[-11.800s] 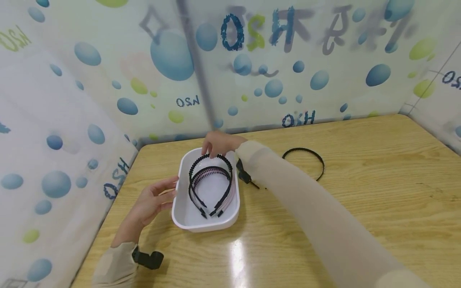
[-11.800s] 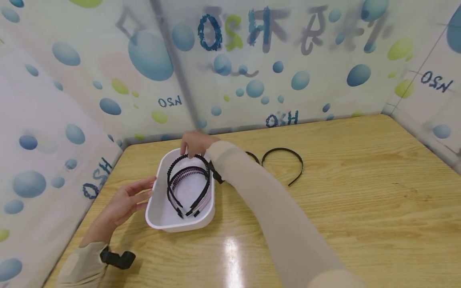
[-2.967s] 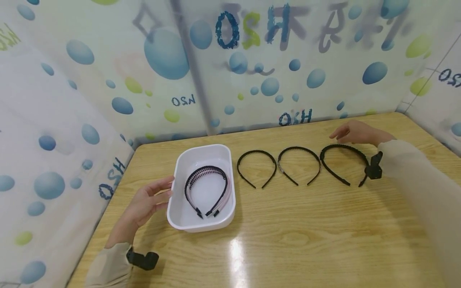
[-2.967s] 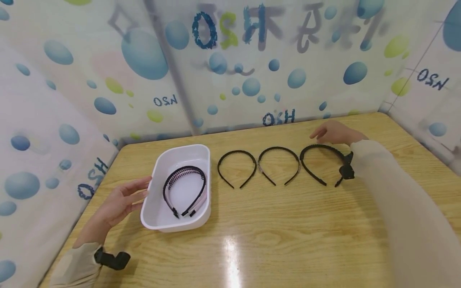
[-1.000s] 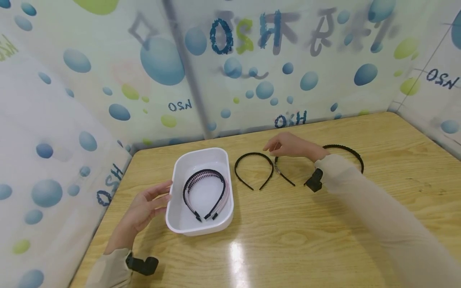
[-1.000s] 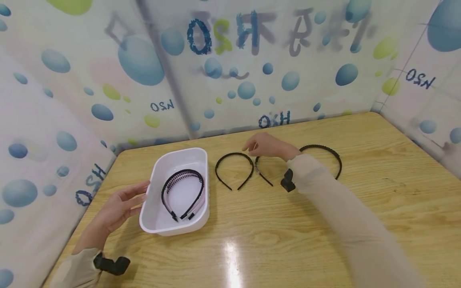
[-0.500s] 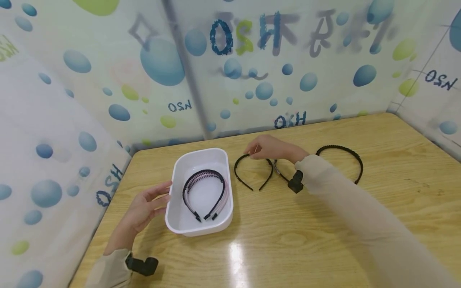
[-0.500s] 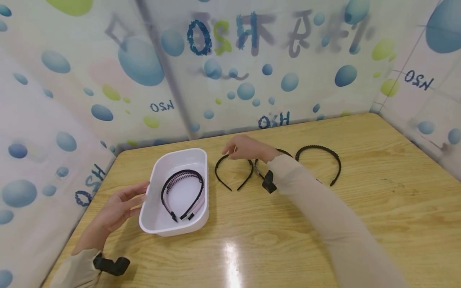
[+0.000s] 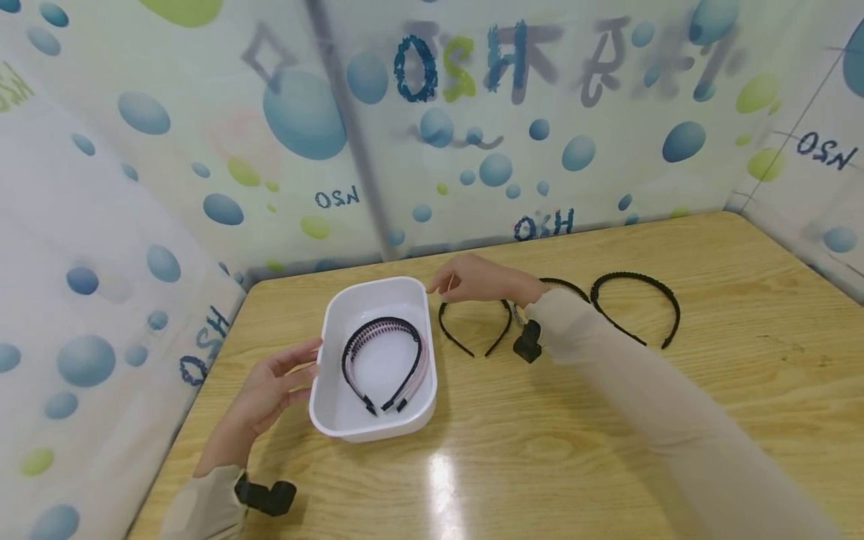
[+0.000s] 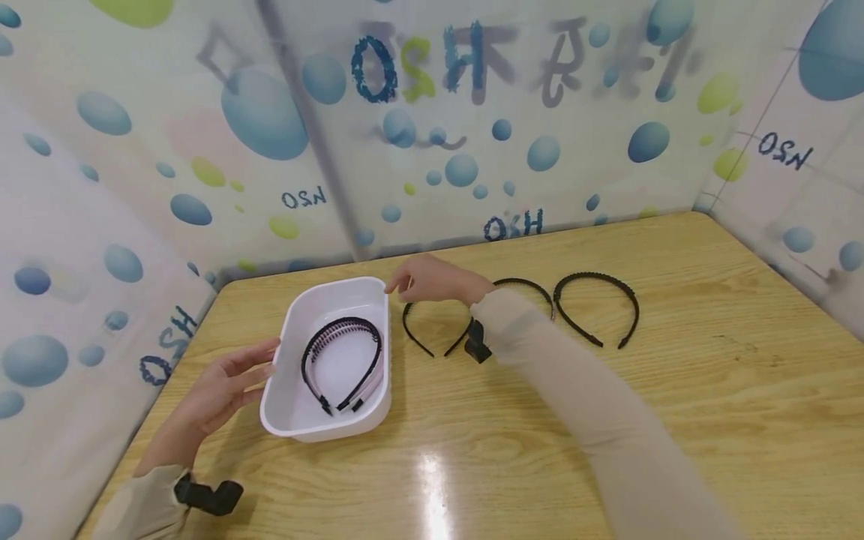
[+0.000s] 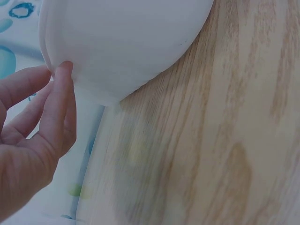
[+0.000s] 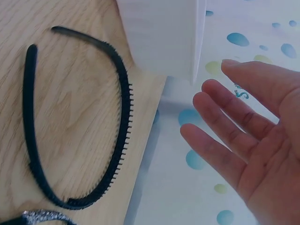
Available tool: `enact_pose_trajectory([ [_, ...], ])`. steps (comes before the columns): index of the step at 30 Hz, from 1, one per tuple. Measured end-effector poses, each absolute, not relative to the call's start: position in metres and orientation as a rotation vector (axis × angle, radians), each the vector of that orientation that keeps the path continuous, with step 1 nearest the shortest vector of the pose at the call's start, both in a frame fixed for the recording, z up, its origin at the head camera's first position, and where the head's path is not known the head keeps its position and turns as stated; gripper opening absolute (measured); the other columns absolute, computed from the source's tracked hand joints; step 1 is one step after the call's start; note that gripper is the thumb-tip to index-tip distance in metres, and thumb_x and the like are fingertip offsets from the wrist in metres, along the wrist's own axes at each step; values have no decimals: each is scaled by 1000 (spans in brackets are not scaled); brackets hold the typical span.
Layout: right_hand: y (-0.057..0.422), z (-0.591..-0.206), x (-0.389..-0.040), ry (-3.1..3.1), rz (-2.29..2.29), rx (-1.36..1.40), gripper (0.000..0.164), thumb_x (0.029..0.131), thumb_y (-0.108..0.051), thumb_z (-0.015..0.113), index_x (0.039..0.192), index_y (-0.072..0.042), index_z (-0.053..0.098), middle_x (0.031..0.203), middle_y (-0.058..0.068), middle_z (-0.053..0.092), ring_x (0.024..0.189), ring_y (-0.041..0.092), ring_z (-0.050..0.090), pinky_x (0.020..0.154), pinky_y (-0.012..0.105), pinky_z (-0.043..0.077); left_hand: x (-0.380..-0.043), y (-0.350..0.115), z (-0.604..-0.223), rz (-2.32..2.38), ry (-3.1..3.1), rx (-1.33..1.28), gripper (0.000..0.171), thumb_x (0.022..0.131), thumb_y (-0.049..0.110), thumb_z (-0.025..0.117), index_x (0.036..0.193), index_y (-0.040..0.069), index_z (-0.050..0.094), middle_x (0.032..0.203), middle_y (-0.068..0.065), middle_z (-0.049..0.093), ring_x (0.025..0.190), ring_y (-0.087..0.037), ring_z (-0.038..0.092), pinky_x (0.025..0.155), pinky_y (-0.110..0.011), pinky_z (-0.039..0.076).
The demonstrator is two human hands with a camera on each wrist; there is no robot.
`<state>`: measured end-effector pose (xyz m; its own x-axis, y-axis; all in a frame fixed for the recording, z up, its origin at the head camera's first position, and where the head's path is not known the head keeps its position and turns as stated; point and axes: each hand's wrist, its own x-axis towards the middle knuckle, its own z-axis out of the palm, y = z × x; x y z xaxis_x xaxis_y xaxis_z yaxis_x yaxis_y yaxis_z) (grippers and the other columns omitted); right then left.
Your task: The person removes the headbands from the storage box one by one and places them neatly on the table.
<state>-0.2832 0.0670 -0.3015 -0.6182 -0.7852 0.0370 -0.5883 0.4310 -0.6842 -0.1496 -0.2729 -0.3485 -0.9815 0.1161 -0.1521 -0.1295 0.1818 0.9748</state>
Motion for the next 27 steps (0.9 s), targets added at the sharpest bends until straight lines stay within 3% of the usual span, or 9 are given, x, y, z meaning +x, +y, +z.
enact_pose_trajectory([
  [12,43,-288,-280,2367,-927,-1264,25,89,-7,57,113,-5,65,108,13,62,93,19,59,75,27,51,-152,-276,-351,1887,2259,5,56,88,11,62,137,-2,37,116,3,54,98,-7,57,78,-32,52],
  [20,19,-284,-279,2365,-877,-1281,25,89,-7,57,112,-6,65,104,5,63,92,17,59,75,24,50,-153,-276,-351,1880,2261,-23,56,87,13,63,136,1,40,114,5,54,98,-7,57,78,-32,52],
  [27,2,-284,-277,2335,-869,-1310,25,89,-6,58,112,-5,65,107,10,63,92,16,57,75,22,48,-152,-275,-349,1889,2252,-24,54,87,12,63,136,1,42,113,5,54,98,-8,58,78,-32,52],
])
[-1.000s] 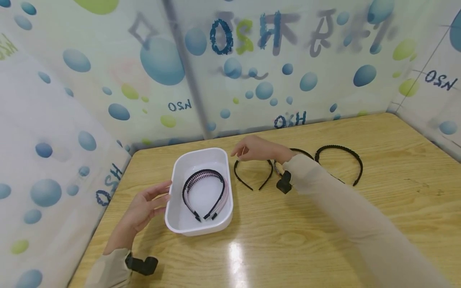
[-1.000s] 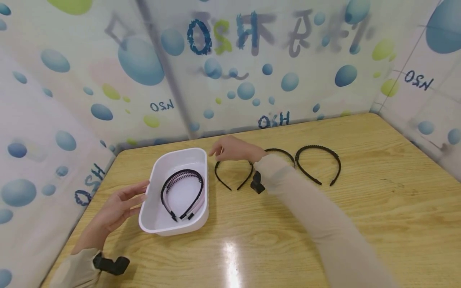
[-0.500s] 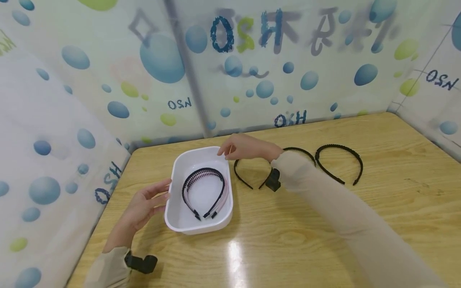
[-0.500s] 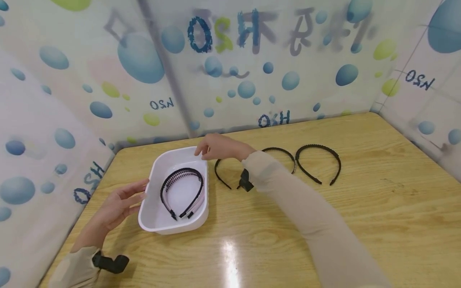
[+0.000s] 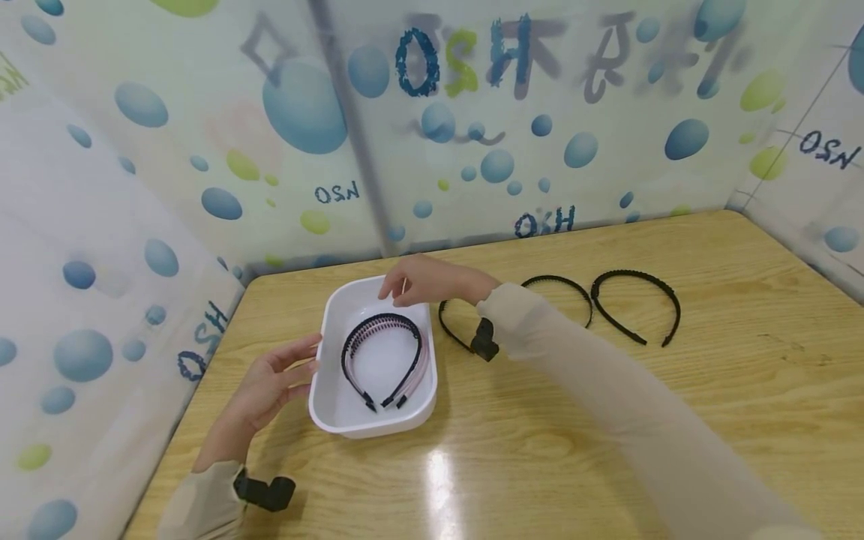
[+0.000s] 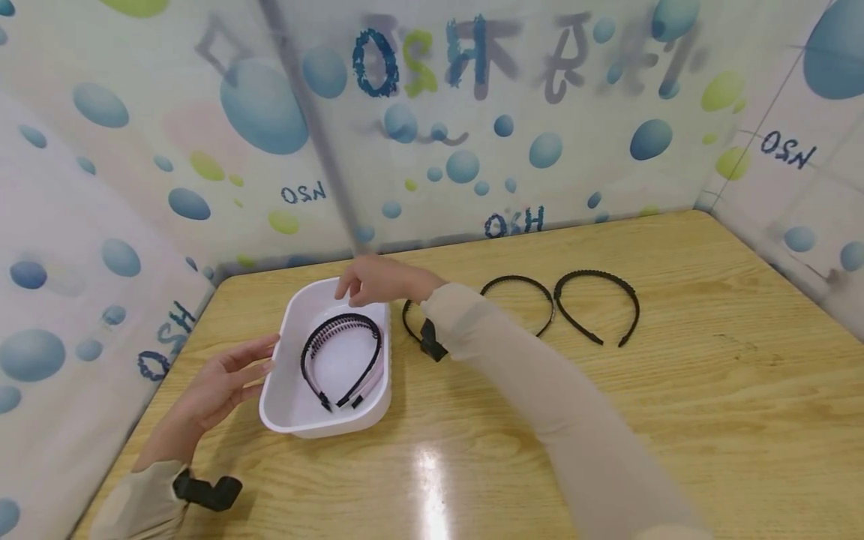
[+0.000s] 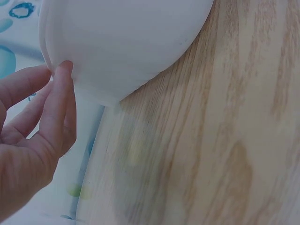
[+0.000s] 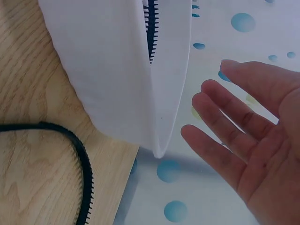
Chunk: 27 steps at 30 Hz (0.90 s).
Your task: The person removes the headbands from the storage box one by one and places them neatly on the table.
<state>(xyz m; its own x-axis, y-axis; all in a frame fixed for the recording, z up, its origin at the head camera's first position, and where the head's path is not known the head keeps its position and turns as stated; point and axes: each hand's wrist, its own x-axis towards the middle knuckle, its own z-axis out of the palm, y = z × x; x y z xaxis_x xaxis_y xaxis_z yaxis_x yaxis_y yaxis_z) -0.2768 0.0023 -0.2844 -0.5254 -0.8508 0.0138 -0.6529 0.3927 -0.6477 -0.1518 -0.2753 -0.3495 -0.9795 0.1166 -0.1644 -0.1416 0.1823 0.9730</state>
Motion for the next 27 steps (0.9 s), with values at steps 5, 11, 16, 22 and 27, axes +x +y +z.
enact_pose_trajectory([
  [5,-9,-288,-278,2330,-855,-1344,24,88,-4,58,111,-4,66,105,7,64,90,15,58,75,20,48,-151,-274,-348,1888,2251,-23,56,87,12,63,137,-1,39,116,2,53,98,-7,57,78,-32,52],
  [11,-21,-289,-278,2339,-811,-1357,24,88,-4,59,111,-5,66,104,5,64,90,13,57,76,19,47,-152,-275,-349,1882,2257,-22,56,88,12,62,137,-1,39,118,-1,52,98,-7,57,78,-32,52],
  [16,-30,-289,-278,2348,-770,-1349,25,87,-5,60,112,-4,65,104,6,64,90,13,57,75,19,46,-153,-275,-350,1865,2273,-36,56,87,15,64,136,1,41,116,1,53,99,-8,56,79,-33,52],
  [22,-36,-292,-279,2348,-770,-1334,25,87,-4,61,112,-2,65,106,9,64,90,14,58,75,19,46,-153,-275,-351,1862,2279,-27,56,87,15,63,137,1,40,115,2,53,99,-7,56,79,-33,52],
  [27,-41,-294,-280,2354,-754,-1322,25,87,-3,60,111,-2,65,108,11,63,92,15,58,76,20,46,-153,-275,-351,1872,2273,-17,56,88,14,63,137,0,40,113,4,54,98,-7,57,78,-33,52],
])
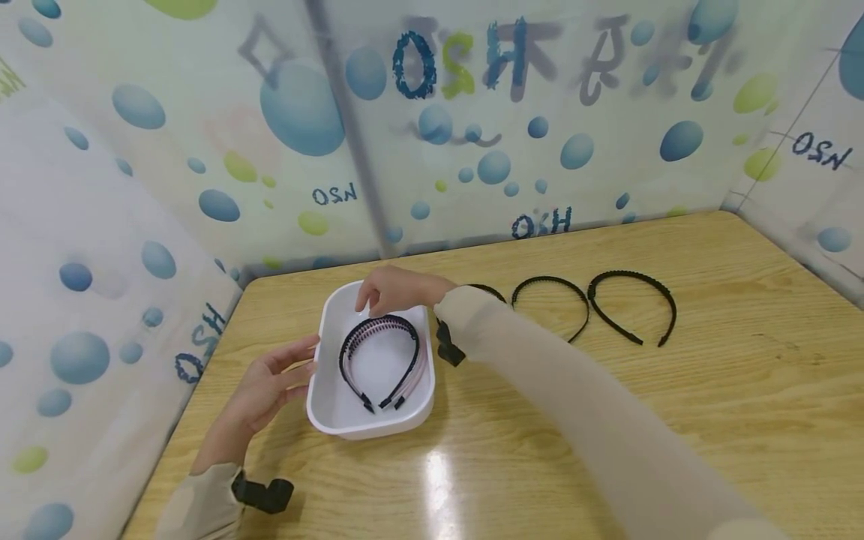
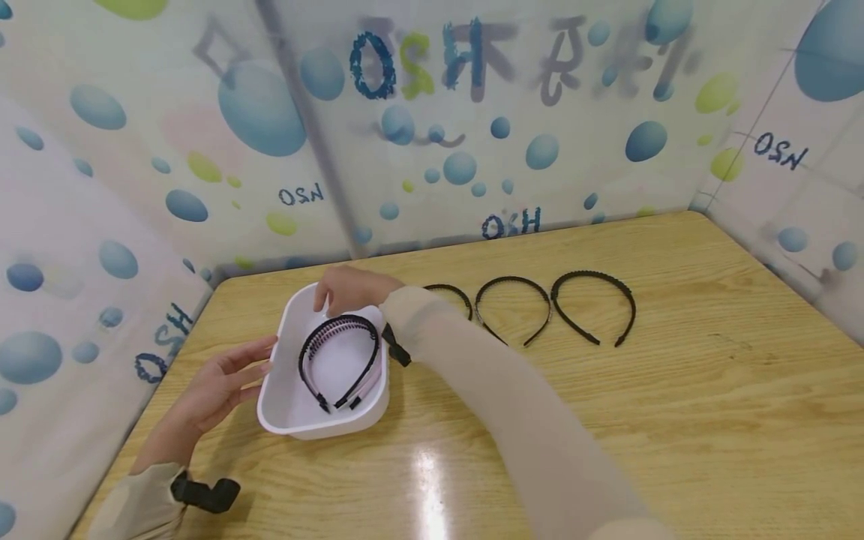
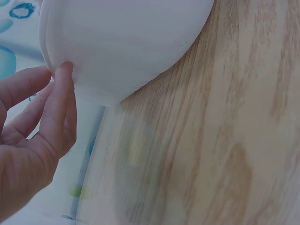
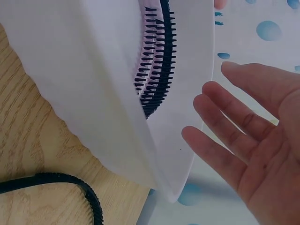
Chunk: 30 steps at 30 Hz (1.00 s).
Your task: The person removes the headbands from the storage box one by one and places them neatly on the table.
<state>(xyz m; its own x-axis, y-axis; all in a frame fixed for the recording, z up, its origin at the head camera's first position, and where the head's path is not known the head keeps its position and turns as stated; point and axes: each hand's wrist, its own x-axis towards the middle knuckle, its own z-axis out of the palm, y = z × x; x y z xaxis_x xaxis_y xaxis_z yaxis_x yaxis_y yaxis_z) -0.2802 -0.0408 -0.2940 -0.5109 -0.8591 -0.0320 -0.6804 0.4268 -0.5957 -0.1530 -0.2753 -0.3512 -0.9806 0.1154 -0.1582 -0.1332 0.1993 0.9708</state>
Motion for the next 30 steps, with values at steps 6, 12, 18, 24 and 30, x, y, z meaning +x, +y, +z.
enact_pose_trajectory([
  [6,-48,-296,-283,2379,-715,-1263,25,87,-4,61,112,-3,65,109,9,63,95,15,57,78,20,46,-151,-275,-351,1885,2266,-3,54,88,12,61,136,-1,40,115,1,54,98,-7,56,78,-33,52],
  [12,-53,-297,-286,2416,-670,-1215,26,86,-3,61,111,-3,65,110,9,63,98,17,56,79,20,46,-150,-274,-350,1889,2256,-14,54,89,11,61,137,-1,39,115,1,54,98,-7,56,77,-32,52],
  [18,-56,-297,-288,2421,-685,-1132,27,86,-2,61,112,-4,65,112,9,62,100,18,55,80,21,46,-150,-274,-349,1893,2248,-23,54,89,11,61,137,-1,39,114,0,54,97,-7,57,78,-32,52],
  [24,-58,-297,-288,2462,-653,-998,27,86,-5,62,112,-9,66,114,4,60,84,14,54,67,22,48,-152,-276,-350,1878,2255,-34,53,88,13,63,136,3,43,113,3,54,98,-7,56,78,-31,52],
  [30,-60,-297,-287,2475,-637,-940,26,86,-6,62,110,-11,67,116,3,58,77,11,50,65,28,51,-154,-276,-351,1866,2263,-59,53,87,16,64,135,5,45,113,4,53,98,-8,56,78,-32,52],
])
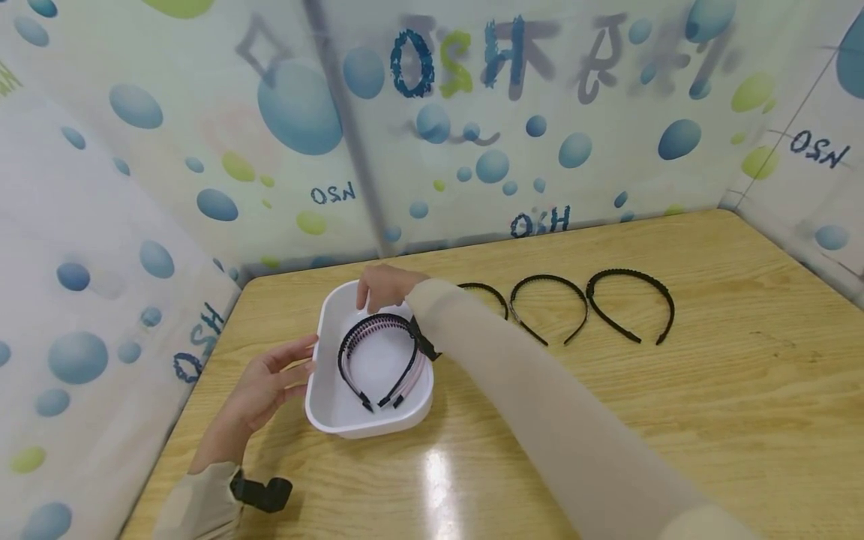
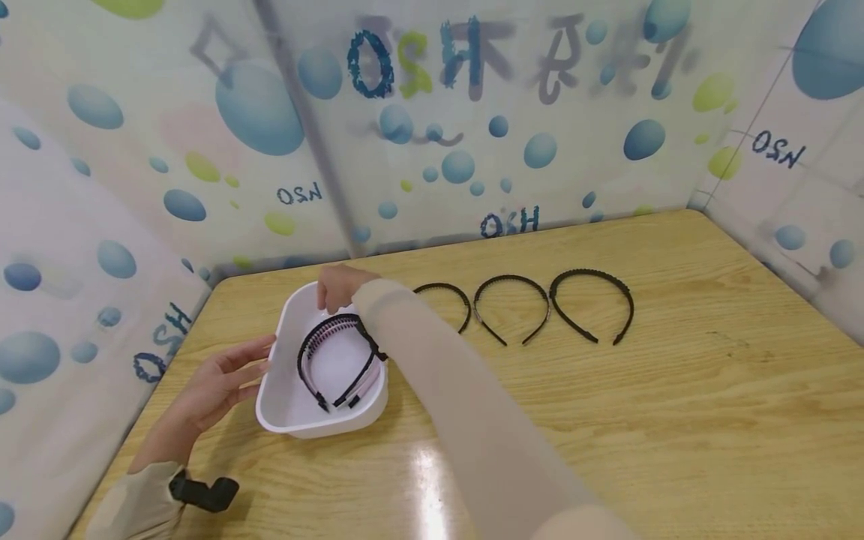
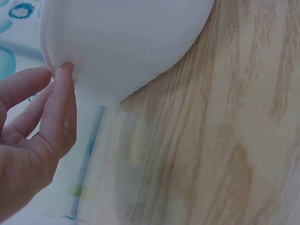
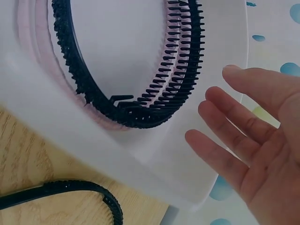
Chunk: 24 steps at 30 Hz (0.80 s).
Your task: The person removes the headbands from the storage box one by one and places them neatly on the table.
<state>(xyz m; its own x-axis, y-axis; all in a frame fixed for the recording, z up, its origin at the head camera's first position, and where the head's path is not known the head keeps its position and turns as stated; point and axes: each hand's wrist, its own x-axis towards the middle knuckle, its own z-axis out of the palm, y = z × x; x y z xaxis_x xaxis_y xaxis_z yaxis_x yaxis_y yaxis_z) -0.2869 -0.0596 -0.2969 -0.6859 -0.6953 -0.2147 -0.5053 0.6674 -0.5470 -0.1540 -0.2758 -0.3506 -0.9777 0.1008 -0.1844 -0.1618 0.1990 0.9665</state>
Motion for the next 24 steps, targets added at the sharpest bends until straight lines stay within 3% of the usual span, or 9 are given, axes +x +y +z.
enact_pose_trajectory([
  [6,-60,-299,-286,2462,-612,-871,24,87,-7,61,110,-11,67,99,0,58,70,9,44,58,26,48,-153,-276,-350,1863,2267,-47,53,87,15,63,136,4,43,113,3,53,97,-7,56,78,-31,52],
  [10,-60,-302,-286,2470,-591,-819,22,86,-7,62,107,-12,67,92,-1,56,77,10,48,62,27,48,-152,-276,-349,1866,2260,-60,54,87,14,63,136,3,42,113,2,53,98,-8,56,78,-32,52],
  [15,-62,-305,-287,2475,-563,-854,22,84,-5,64,105,-11,68,104,-1,61,92,12,52,77,26,46,-152,-277,-349,1861,2263,-44,55,88,14,62,137,1,40,116,-1,52,98,-8,56,79,-32,52],
  [21,-63,-305,-287,2465,-567,-836,24,83,-4,66,106,-12,68,109,-1,61,97,14,52,75,28,48,-153,-276,-350,1859,2271,-29,56,89,12,61,138,0,37,117,-2,51,98,-7,56,78,-32,52],
  [24,-63,-305,-287,2476,-543,-861,25,83,-3,66,106,-12,69,112,-1,60,99,14,52,81,27,46,-153,-276,-350,1865,2267,-26,55,89,12,61,138,0,38,115,0,52,98,-7,56,78,-32,52],
])
